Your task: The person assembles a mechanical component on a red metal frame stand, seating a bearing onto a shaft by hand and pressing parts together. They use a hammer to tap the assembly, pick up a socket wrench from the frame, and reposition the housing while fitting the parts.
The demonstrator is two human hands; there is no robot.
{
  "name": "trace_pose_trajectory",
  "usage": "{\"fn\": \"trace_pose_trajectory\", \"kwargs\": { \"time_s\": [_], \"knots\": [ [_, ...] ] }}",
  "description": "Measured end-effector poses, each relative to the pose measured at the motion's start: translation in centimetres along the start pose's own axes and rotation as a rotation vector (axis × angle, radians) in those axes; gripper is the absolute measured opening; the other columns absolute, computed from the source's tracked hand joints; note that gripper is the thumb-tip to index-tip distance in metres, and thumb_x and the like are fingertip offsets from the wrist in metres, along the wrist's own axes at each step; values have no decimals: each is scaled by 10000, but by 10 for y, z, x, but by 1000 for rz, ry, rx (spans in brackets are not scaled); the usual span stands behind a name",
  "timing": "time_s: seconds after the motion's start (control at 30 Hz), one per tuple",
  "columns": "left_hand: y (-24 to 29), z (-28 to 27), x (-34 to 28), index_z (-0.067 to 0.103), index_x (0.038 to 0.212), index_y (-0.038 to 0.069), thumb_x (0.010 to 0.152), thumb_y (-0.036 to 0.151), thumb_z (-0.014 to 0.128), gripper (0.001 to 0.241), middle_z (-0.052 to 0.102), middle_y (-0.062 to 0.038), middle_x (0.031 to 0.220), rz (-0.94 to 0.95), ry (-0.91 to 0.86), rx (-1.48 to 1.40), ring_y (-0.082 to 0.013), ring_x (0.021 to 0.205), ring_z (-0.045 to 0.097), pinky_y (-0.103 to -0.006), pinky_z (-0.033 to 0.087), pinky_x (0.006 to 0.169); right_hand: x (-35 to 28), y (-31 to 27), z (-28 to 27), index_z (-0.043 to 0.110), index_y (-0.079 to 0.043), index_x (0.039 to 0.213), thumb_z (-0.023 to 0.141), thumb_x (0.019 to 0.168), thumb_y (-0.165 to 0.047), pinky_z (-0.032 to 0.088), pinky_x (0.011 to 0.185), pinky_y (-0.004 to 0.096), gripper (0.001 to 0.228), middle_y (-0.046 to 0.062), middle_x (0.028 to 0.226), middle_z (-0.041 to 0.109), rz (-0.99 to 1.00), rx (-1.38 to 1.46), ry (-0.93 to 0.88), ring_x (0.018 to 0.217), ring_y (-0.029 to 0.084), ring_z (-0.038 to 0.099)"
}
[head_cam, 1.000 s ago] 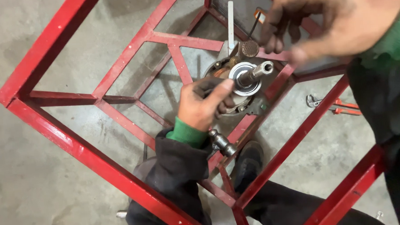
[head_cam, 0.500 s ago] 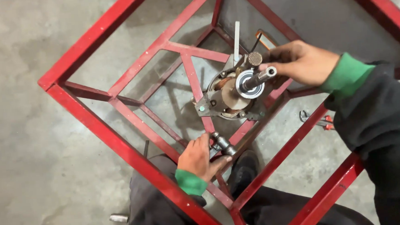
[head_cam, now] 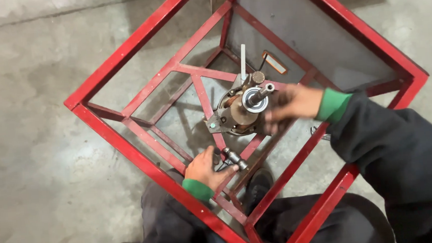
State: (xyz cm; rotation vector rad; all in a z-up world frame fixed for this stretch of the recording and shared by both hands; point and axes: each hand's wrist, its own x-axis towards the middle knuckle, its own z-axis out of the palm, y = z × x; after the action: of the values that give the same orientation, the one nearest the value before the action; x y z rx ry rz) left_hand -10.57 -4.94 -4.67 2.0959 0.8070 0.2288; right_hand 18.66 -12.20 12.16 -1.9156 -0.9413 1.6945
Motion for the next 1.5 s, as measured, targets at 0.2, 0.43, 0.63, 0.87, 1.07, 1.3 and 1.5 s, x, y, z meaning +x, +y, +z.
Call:
{"fn": "trace_pose_trajectory", "kwargs": {
  "time_s": [0.2, 0.43, 0.63, 0.87, 1.07, 1.3, 1.5],
  "knots": [
    [-6, -1, 7, 645, 1070, 41, 782, 637, 748, 671, 722, -153, 888, -105, -13, -72, -366, 864, 706, -476, 553, 756, -31, 14, -3, 603, 96, 1258, 606, 946, -103, 570, 899, 412, 370, 207, 1151, 689, -450, -77, 593, 1011, 259, 654],
    [1, -12, 5, 674, 962, 47, 829, 544, 736, 518, 741, -153, 798, -129, -22, -213, -364, 774, 725, -463, 552, 692, -57, -22, 60, 209, 9, 1632, 434, 934, -348, 256, 1199, 446, 816, 180, 1672, 299, -634, 13, 255, 1497, 278, 349],
    [-35, 11, 12, 640, 1111, -6, 843, 481, 794, 577, 731, -179, 814, 39, 255, -234, -354, 760, 730, -444, 558, 668, -105, -21, 71, 506, 52, 1506, 464, 913, -363, 422, 1157, 440, 725, 204, 1501, 624, -452, -48, 222, 1355, 305, 600],
    [-24, -6, 14, 696, 955, 21, 927, 331, 726, 313, 739, -89, 730, -138, 287, -522, -159, 652, 694, -318, 550, 645, -64, -55, 52, 459, 65, 1500, 426, 895, -288, 361, 1247, 419, 702, 197, 1537, 544, -711, 58, 541, 1449, 296, 515],
    [-28, -10, 12, 694, 958, 11, 943, 307, 716, 297, 741, -71, 732, -133, 320, -578, -120, 668, 687, -300, 546, 646, -50, -52, 57, 524, 70, 1465, 376, 801, -157, 376, 1215, 399, 717, 175, 1468, 606, -626, -12, 436, 1420, 284, 541],
    [-32, -10, 13, 692, 967, -1, 957, 272, 713, 274, 736, -67, 740, -115, 292, -606, -101, 676, 665, -286, 541, 640, -51, -24, 53, 530, 131, 1377, 379, 828, -98, 456, 1150, 379, 614, 185, 1330, 656, -650, 164, 493, 1266, 273, 630],
    [-41, -8, 13, 704, 1002, -7, 956, 242, 723, 255, 735, -95, 791, -117, 306, -698, -138, 712, 658, -301, 543, 656, -70, -2, 52, 687, 130, 1101, 363, 912, -74, 590, 744, 382, 426, 186, 860, 743, -482, 187, 786, 754, 280, 708]
  ]
}}
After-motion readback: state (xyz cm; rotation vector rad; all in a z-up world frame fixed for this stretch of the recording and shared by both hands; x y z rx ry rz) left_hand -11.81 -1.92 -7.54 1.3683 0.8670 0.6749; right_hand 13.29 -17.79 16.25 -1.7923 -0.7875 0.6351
